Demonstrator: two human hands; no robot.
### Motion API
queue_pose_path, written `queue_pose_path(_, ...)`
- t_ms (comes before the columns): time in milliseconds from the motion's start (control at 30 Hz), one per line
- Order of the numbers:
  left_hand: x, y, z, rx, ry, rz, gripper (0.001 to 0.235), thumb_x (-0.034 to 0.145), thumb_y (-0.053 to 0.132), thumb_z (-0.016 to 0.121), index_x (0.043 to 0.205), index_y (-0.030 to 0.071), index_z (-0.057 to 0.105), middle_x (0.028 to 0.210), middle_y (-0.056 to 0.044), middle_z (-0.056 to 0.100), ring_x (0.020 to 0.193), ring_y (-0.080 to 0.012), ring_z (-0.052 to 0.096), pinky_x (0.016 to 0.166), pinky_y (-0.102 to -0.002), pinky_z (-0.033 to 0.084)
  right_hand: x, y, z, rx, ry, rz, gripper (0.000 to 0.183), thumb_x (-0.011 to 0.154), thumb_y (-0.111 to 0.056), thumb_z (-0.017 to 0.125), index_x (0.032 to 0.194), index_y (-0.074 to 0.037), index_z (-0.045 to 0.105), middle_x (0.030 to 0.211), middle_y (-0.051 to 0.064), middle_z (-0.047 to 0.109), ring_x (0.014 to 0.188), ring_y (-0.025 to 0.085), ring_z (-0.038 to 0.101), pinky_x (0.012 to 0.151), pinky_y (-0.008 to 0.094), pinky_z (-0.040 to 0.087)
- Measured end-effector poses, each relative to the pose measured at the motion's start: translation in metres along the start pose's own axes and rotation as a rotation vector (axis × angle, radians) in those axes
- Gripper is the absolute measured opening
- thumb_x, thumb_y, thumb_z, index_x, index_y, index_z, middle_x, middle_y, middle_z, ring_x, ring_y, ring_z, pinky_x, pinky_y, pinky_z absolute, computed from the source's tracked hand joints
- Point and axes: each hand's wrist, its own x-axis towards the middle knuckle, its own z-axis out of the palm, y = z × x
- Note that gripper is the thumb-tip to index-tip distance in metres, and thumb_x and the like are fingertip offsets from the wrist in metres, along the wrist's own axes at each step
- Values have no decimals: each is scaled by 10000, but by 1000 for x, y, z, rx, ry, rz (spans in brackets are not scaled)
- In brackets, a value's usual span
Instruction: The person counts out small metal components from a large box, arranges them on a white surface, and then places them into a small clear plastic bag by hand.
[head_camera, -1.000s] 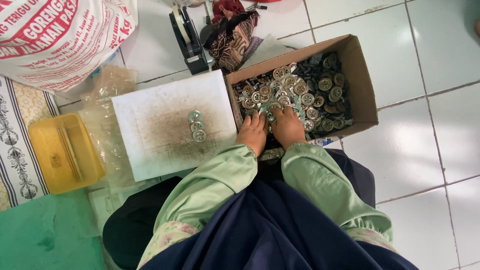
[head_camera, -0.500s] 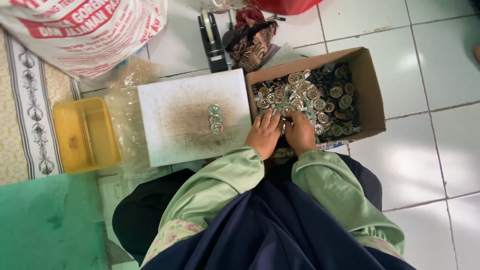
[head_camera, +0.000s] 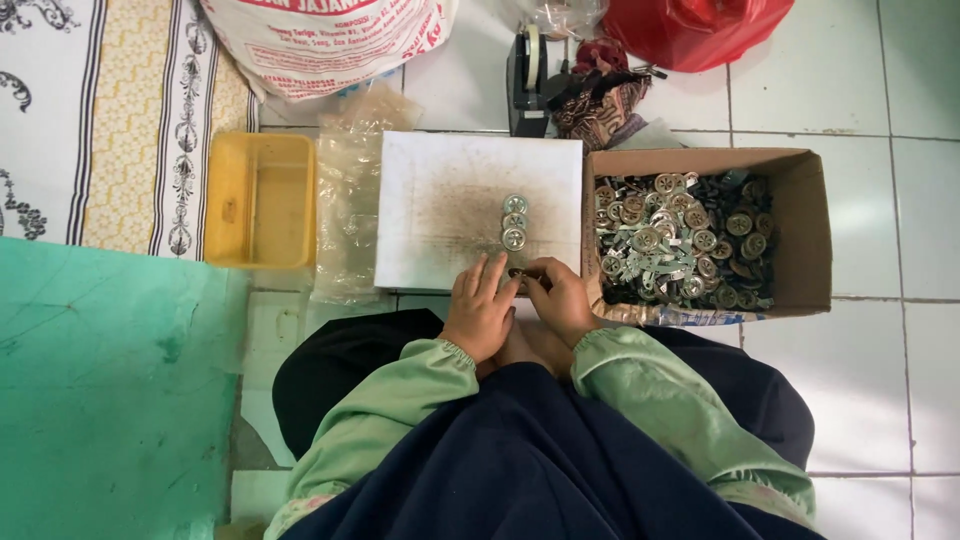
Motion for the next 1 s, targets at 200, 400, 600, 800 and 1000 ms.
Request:
queue_pose_path(200,14,-23,6,20,-27,-61,506,939,303,677,1411,177,546,1577,-190,335,1446,-473,326,1070,-599,356,33,-20,-3,-128,12,-76,205,909,-112,734,1113,-113,711,970,136,714,869,321,735,688,432,625)
queue_pose_path(400,20,-35,16,-43,-221,-149,545,1021,422,549,1522,219,479,1638,-190,255,1516,-460,202,1140,-589,258,48,-29,-7,-346,-86,-63,246,948,-213,699,1178,-124,684,1071,90,639,944,316,733,782,411,639)
queue_pose_path(600,25,-32,8,-74,-310,-200,576,1016,458,537,1537,231,447,1646,-190,232,1522,-453,167,1149,-591,212,51,-21,-5,-413,-127,-75,192,977,-240,694,1129,-122,697,1043,45,600,948,255,738,820,331,640)
queue_pose_path(800,23,-32,20,22,-231,-175,629,970,464,566,1548,260,425,1652,-187,209,1503,-437,200,1118,-597,215,46,-3,7,-330,10,-250,80,965,-213,673,1006,-145,666,956,17,558,823,245,724,709,320,633)
queue_pose_path(1000,25,-6,32,48,-133,-68,582,958,369,620,1494,191,477,1663,-170,190,1493,-390,208,1094,-552,246,19,-10,-20,-107,56,-318,84,928,-105,696,1004,-84,668,971,67,585,868,296,728,705,349,633)
